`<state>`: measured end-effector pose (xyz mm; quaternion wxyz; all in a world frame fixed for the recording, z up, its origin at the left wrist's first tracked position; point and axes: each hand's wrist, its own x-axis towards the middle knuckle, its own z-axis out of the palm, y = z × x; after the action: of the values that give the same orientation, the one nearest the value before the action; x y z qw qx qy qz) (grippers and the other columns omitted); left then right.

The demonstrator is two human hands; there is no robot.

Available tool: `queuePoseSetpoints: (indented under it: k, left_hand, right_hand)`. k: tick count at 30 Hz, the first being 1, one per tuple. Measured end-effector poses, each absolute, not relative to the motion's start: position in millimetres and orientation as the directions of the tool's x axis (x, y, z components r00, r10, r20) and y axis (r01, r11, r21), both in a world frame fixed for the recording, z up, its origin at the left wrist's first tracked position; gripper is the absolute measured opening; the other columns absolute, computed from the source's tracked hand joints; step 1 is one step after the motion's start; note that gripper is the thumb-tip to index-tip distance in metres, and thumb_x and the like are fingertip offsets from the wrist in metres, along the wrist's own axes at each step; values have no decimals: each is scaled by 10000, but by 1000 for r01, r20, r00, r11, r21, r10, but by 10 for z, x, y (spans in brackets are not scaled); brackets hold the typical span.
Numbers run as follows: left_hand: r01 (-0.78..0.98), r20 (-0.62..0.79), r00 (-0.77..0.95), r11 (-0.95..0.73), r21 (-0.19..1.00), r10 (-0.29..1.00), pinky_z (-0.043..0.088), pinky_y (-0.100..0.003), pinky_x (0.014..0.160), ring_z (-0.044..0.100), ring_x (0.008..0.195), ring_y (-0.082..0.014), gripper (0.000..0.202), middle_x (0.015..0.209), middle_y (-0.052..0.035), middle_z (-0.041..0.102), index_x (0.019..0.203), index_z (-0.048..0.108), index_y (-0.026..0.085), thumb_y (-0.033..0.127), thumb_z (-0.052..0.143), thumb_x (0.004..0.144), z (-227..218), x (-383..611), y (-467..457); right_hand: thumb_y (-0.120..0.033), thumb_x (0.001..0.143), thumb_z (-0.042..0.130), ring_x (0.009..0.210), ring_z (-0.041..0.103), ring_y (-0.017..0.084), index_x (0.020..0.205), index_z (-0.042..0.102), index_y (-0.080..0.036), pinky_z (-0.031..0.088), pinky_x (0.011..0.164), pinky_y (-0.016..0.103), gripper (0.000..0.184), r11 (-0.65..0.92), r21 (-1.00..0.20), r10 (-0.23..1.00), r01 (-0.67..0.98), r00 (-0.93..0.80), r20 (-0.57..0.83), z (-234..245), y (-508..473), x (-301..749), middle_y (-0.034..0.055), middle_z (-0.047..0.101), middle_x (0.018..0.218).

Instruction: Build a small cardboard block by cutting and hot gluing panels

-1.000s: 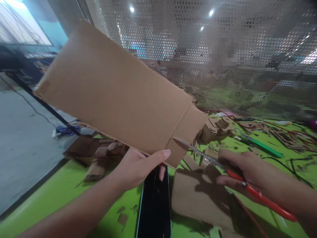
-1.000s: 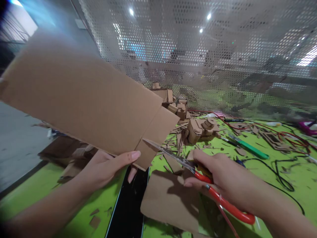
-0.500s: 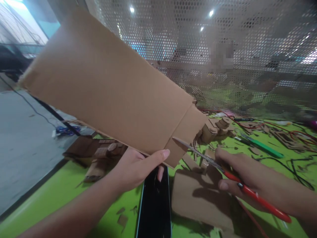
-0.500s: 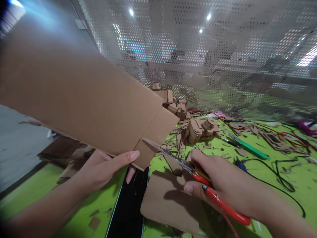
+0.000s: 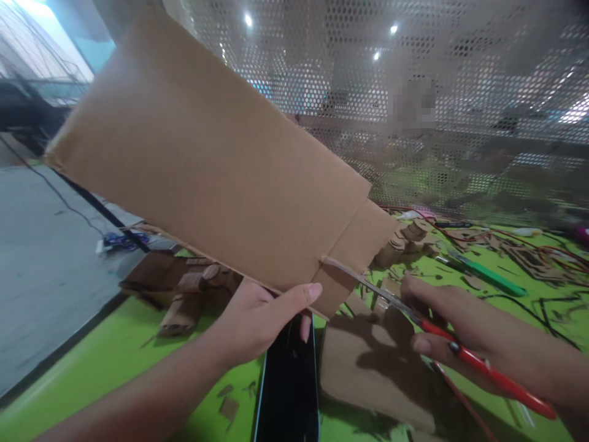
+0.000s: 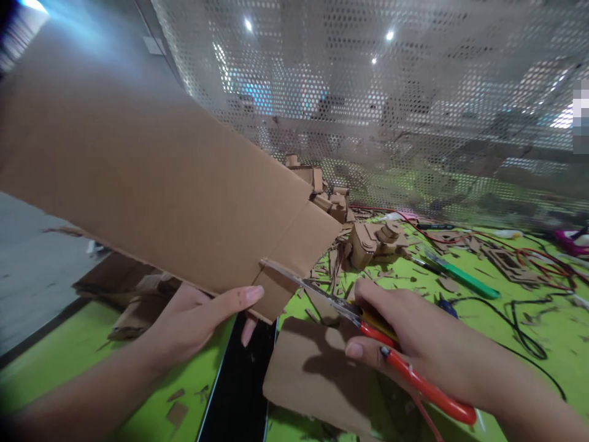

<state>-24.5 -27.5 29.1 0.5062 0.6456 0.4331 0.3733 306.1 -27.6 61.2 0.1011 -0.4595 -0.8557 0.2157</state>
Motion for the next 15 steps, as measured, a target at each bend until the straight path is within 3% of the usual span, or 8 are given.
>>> queuePoseSetpoints:
  k: [4,7,11,15]
  left_hand:
    - [30,80,353,-97,995,932,515,-300,606,660,558,-191,563,568,-57,711,512,725,207,484,665,999,270,-217,-283]
    - [-62,74,345,-55,997,936,533,-313,573,653,531,-196,505,581,-58,721,517,736,205,458,697,952,301,-198,-289]
    - [-50,26,272,-13,999,962,533,-329,580,669,554,-215,494,609,-67,740,506,702,212,489,719,914,364,-211,-280]
    - [-20,29,281,-25,999,959,539,-331,609,680,561,-219,440,577,-58,729,542,698,217,474,724,898,377,-208,-273]
  right_hand:
    - [-635,1002,616,952,761,306,1290,636,-332,611,720,373,419,444,-463,819,767,-557,-137,605,-280,3114,65,814,1173]
    - [-654,994,616,950,760,308,1250,650,-332,621,714,372,412,441,-470,815,764,-561,-147,600,-279,3150,65,814,1158]
    - [-652,1002,603,879,747,296,1127,678,-321,607,657,349,362,442,-478,820,759,-558,-129,620,-288,3133,59,804,1012]
    - [-663,1003,592,859,742,297,1123,716,-309,608,659,361,393,449,-503,816,738,-568,-104,650,-294,3051,69,811,1020]
